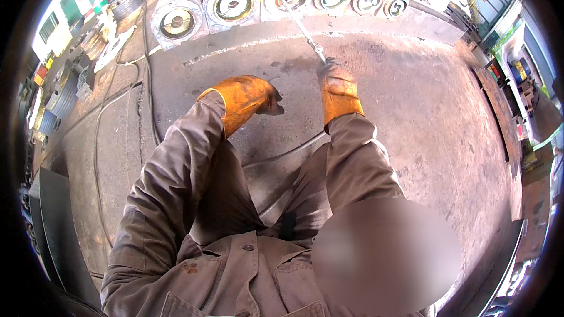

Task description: The person sits on the ground and uses a welding torch to weld the ends of several large metal pipes arranged in a row. The person maintains a steady hand and moves the torch along the seams to create welds.

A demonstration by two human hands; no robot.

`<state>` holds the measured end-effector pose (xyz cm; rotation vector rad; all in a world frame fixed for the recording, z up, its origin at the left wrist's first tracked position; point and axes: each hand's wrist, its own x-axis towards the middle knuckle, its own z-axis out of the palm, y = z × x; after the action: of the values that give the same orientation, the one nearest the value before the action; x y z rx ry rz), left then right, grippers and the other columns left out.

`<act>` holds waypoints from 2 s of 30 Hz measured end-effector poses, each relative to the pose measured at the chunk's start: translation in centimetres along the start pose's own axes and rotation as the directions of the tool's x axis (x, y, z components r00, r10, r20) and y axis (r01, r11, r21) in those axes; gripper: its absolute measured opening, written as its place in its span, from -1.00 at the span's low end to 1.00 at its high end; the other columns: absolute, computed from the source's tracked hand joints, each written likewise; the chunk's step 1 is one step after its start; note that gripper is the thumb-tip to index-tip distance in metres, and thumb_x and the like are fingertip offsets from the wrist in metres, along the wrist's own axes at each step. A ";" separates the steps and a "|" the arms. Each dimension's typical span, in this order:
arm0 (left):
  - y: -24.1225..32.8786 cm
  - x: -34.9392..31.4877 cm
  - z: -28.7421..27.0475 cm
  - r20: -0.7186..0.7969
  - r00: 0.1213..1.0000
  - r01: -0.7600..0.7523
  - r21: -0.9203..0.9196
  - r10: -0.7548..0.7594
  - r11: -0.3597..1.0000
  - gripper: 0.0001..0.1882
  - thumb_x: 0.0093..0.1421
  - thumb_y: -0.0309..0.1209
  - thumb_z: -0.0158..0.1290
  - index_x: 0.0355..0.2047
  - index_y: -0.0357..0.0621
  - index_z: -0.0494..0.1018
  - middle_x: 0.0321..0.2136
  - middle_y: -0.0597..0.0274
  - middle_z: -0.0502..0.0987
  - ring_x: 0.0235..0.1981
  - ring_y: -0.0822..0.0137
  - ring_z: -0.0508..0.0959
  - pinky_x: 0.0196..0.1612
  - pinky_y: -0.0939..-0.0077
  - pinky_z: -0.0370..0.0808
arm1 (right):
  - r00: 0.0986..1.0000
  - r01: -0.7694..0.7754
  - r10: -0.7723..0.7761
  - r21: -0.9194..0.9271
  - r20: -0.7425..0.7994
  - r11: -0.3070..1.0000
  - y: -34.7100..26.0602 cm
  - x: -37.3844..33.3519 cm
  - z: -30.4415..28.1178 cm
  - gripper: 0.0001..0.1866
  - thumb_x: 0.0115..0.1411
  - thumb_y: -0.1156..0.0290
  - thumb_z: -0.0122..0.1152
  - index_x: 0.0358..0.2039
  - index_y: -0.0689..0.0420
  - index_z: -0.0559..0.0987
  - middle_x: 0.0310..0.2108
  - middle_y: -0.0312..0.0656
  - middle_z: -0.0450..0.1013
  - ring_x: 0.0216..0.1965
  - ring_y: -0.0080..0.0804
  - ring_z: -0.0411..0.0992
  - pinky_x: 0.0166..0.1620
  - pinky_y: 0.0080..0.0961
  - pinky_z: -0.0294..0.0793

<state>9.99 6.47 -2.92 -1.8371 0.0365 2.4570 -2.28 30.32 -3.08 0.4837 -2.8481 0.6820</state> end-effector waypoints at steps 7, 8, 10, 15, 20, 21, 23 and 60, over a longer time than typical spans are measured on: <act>3.1 1.9 -0.9 0.005 0.996 -0.084 0.130 0.084 0.988 -0.61 0.61 -0.02 0.12 0.20 0.03 0.66 0.00 0.20 0.69 -0.17 0.09 0.56 -0.17 -0.23 0.54 | 0.963 -0.235 0.210 0.142 0.170 0.961 -4.5 -0.2 -1.3 -0.49 0.62 -0.02 0.18 0.11 0.17 0.80 -0.08 0.09 0.81 -0.02 0.17 0.82 0.01 0.05 0.78; 2.9 1.4 -1.1 0.002 0.987 -0.151 0.362 0.161 0.920 -0.53 0.60 0.00 0.13 0.29 0.02 0.69 0.08 0.19 0.74 -0.10 0.06 0.61 -0.10 -0.23 0.59 | 0.951 -0.271 0.235 0.173 0.200 0.947 -4.8 -0.4 -1.2 -0.51 0.60 0.00 0.20 0.11 0.19 0.80 -0.13 0.08 0.81 -0.06 0.13 0.82 -0.02 0.03 0.78; 1.7 -0.3 -1.3 0.179 0.906 -0.249 0.958 0.384 0.140 -0.39 0.52 0.12 0.12 0.41 0.11 0.64 0.26 0.21 0.71 0.09 0.01 0.65 0.12 -0.13 0.61 | 0.922 -0.347 0.286 0.228 0.262 0.910 -4.8 -0.7 -1.0 -0.53 0.57 0.04 0.26 0.09 0.21 0.80 -0.21 0.05 0.81 -0.14 0.06 0.83 -0.06 0.00 0.79; -3.4 -5.4 0.2 0.568 0.811 0.093 0.106 0.137 -0.990 -0.14 0.42 0.28 0.10 0.62 0.25 0.54 0.54 0.25 0.65 0.40 -0.02 0.71 0.45 -0.01 0.65 | 0.881 -0.451 0.333 0.386 0.335 0.805 -0.8 1.1 -0.1 -0.57 0.56 0.09 0.29 0.05 0.23 0.79 -0.42 -0.05 0.75 -0.39 -0.17 0.77 -0.30 -0.12 0.73; -0.6 -4.5 -2.5 0.687 0.716 0.002 0.175 0.124 -0.985 -0.53 0.35 0.15 0.16 0.07 0.19 0.62 0.00 0.24 0.65 -0.06 -0.01 0.56 0.06 -0.03 0.55 | 0.883 -0.469 0.314 0.635 0.348 0.614 -6.3 -2.4 -1.3 -0.62 0.60 0.11 0.24 -0.04 0.21 0.74 -0.49 -0.16 0.68 -0.56 -0.28 0.66 -0.49 -0.23 0.58; 1.1 -4.3 -2.5 0.685 0.717 -0.023 0.210 0.130 -0.977 -0.69 0.26 0.04 0.23 -0.17 0.18 0.51 -0.20 0.22 0.47 -0.18 0.02 0.38 -0.13 -0.06 0.43 | 0.870 -0.491 0.297 0.641 0.393 0.590 -7.5 -2.2 -1.2 -0.65 0.60 0.13 0.24 -0.06 0.20 0.72 -0.49 -0.15 0.68 -0.56 -0.27 0.66 -0.50 -0.22 0.57; 1.6 -4.3 -2.8 0.705 0.703 -0.085 0.212 0.092 -0.974 -0.70 0.19 -0.09 0.29 -0.42 0.17 0.37 -0.41 0.21 0.27 -0.29 0.04 0.19 -0.32 -0.08 0.28 | 0.824 -0.563 0.306 0.633 0.476 0.531 -6.6 -1.4 -0.6 -0.70 0.59 0.16 0.26 -0.10 0.17 0.69 -0.48 -0.13 0.68 -0.57 -0.25 0.65 -0.52 -0.21 0.55; -3.6 -8.6 -2.7 0.691 0.719 0.060 0.050 0.078 -0.997 -0.19 0.46 0.34 0.11 0.62 0.40 0.57 0.54 0.27 0.64 0.55 -0.01 0.61 0.62 -0.11 0.52 | 0.614 -0.771 -0.376 0.628 0.694 -0.100 2.6 -0.5 5.6 -0.62 0.54 0.30 0.21 -0.48 -0.30 0.39 -0.53 -0.51 0.11 -0.56 -0.44 0.15 -0.49 -0.18 -0.01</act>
<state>15.26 9.50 4.67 0.0043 2.6236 -0.0274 -3.26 30.04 -9.19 0.3160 -1.9925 3.6539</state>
